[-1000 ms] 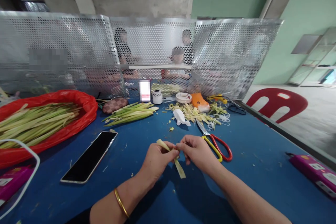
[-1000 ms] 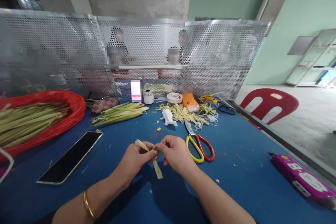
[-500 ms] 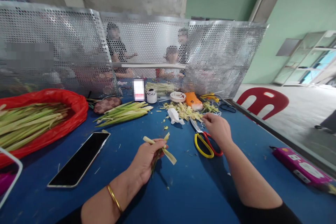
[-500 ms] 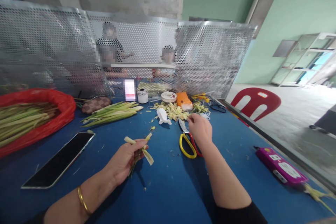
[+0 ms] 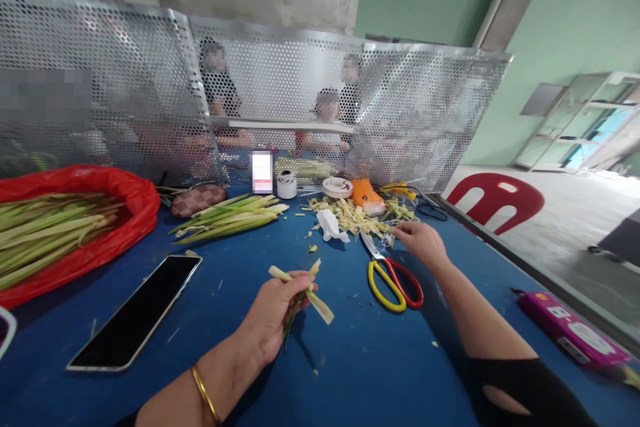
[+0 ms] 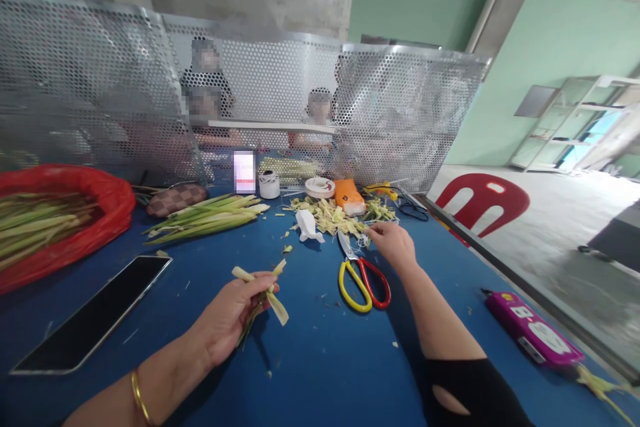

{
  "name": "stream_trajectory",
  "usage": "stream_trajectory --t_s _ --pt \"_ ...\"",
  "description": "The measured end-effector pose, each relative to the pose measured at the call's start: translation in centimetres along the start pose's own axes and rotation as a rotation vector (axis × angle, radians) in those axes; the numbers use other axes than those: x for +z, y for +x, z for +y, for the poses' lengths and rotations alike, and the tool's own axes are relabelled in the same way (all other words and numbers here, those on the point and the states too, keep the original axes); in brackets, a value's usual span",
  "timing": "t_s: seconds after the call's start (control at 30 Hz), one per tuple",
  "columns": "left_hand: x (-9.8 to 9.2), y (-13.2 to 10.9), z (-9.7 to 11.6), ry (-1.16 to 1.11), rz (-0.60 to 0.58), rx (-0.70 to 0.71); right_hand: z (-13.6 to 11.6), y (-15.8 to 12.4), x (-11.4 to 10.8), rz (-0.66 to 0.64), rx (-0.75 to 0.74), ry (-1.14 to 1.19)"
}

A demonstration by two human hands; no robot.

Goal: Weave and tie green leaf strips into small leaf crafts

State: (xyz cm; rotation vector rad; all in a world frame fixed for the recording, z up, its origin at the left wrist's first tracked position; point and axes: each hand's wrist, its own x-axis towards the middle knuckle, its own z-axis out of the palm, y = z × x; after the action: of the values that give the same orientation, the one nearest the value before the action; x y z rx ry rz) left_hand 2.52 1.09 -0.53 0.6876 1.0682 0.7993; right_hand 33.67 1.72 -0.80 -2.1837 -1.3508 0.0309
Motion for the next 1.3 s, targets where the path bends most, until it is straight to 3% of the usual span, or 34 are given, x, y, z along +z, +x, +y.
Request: stream_trajectory --t_s 0.17,0.43,0.6,0.8,0.97,1.17,1.3 --pt "-0.1 0.3 -0.1 -0.002 -0.009 0.003 0.2 -0.5 1.5 0.075 0.037 0.121" --pt "0.0 0.3 0.0 0.019 -0.003 -0.001 1.8 0.6 -1.4 0.297 0.202 0.639" --pt "-0.2 0.5 -0.1 0.021 -0.019 -0.013 0.8 0.3 -2.4 0.280 0.216 0.959" --pt "0.2 0.3 0.0 0.107 -0.173 0.051 0.0 0.1 -2.8 0.170 0.234 1.153" --pt "3.0 1.3 0.5 0.180 -0.300 0.095 -0.5 -0.1 -2.4 0.045 0.258 1.225" --pt "9.0 5.6 0.4 0.207 -0.438 0.199 -1.4 -0.4 -1.7 -0.079 0.227 1.198" --pt "12.4 7.7 -0.3 0.148 -0.561 0.172 -1.7 -0.5 -1.5 -0.154 0.161 1.114"
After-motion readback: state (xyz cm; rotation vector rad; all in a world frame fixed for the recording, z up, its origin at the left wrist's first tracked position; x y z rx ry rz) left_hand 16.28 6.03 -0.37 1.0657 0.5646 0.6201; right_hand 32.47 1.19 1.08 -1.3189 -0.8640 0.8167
